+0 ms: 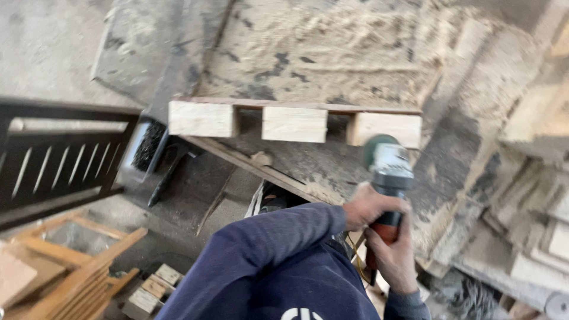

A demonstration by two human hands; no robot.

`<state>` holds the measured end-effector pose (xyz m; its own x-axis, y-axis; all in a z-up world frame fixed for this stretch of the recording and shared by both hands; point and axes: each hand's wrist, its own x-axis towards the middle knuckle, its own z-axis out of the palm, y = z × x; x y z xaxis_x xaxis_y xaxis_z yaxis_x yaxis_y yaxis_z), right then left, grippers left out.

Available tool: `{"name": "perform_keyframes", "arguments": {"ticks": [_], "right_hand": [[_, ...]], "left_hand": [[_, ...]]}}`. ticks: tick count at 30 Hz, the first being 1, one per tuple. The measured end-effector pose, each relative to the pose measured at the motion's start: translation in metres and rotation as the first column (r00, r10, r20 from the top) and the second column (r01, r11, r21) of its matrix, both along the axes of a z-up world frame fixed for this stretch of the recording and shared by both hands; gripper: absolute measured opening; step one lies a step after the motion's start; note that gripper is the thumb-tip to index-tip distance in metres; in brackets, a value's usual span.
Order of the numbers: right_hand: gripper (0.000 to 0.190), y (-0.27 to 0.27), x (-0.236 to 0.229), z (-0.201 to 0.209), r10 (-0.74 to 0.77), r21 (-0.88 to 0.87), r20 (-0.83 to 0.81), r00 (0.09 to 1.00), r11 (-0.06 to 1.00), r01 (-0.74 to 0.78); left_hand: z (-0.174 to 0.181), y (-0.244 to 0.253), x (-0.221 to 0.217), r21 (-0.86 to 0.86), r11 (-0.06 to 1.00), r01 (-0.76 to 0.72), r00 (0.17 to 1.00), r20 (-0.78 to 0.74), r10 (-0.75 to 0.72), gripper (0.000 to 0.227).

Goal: The person uses an angle grinder with a sanding disc to sand the surfaces of small wooden blocks arranged on a workbench. They repeatedly move the grinder across the blocks, occasionally repositioning the blocks with their left hand to access different sides.

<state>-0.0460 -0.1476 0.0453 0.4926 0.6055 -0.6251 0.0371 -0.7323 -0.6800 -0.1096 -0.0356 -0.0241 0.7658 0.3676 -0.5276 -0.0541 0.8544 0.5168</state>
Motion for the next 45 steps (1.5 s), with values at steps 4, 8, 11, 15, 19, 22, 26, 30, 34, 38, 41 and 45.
{"name": "perform_keyframes", "arguments": {"ticks": [4,8,11,15,19,22,26,30,34,38,41,45], "right_hand": [[0.075,-0.02,-0.012,-0.004,-0.093,-0.03,0.028,0.995,0.995,0.094],[0.082,-0.016,-0.02,-0.025,0.06,0.04,0.117,0.991,0.997,-0.065],[0.079,0.003,-0.018,-0.04,0.159,0.14,0.127,0.979,0.974,-0.176],[0.07,0.042,-0.031,-0.043,0.279,0.436,0.061,0.958,0.857,-0.277],[0.066,0.067,-0.036,-0.03,0.28,0.46,-0.069,0.957,0.861,-0.219],[0.063,0.078,-0.032,-0.026,0.242,0.409,-0.184,0.953,0.9,-0.15],[0.06,0.106,-0.022,-0.025,0.245,0.359,-0.212,0.946,0.92,-0.158],[0.052,0.112,-0.03,-0.018,0.096,0.507,-0.446,0.89,0.846,0.163],[0.045,0.1,-0.029,-0.01,0.065,0.494,-0.573,0.817,0.823,0.281],[0.047,0.099,-0.02,-0.007,-0.023,0.42,-0.694,0.72,0.799,0.43],[0.049,0.093,-0.025,0.002,-0.058,0.41,-0.701,0.71,0.783,0.469],[0.047,0.09,-0.032,0.018,-0.053,0.55,-0.538,0.841,0.734,0.398]], "left_hand": [[0.002,-0.014,-0.002,-0.062,0.998,0.023,1.0,0.012,-0.022,0.041],[0.013,-0.008,-0.042,0.141,0.987,-0.081,0.996,-0.022,0.085,0.049],[0.024,0.001,-0.068,0.272,0.949,-0.159,0.986,-0.002,0.166,0.051],[0.035,0.019,-0.091,0.45,0.885,-0.12,0.984,-0.067,0.167,0.056],[0.038,0.029,-0.107,0.482,0.851,-0.208,0.97,-0.013,0.244,0.063],[0.035,0.03,-0.115,0.578,0.792,-0.199,0.973,0.021,0.229,0.071],[0.036,0.023,-0.126,0.639,0.751,-0.165,0.984,0.052,0.172,0.098],[0.047,-0.005,-0.16,0.937,0.346,-0.037,0.95,-0.075,0.302,0.102],[0.058,-0.025,-0.175,0.973,0.226,-0.051,0.949,-0.023,0.313,0.079],[0.052,-0.023,-0.173,0.992,0.116,-0.048,0.964,0.016,0.267,0.08],[0.047,-0.027,-0.172,0.994,0.109,-0.016,0.985,-0.003,0.175,0.08],[0.044,-0.029,-0.165,0.99,0.138,-0.017,0.993,0.0,0.12,0.081]]}}
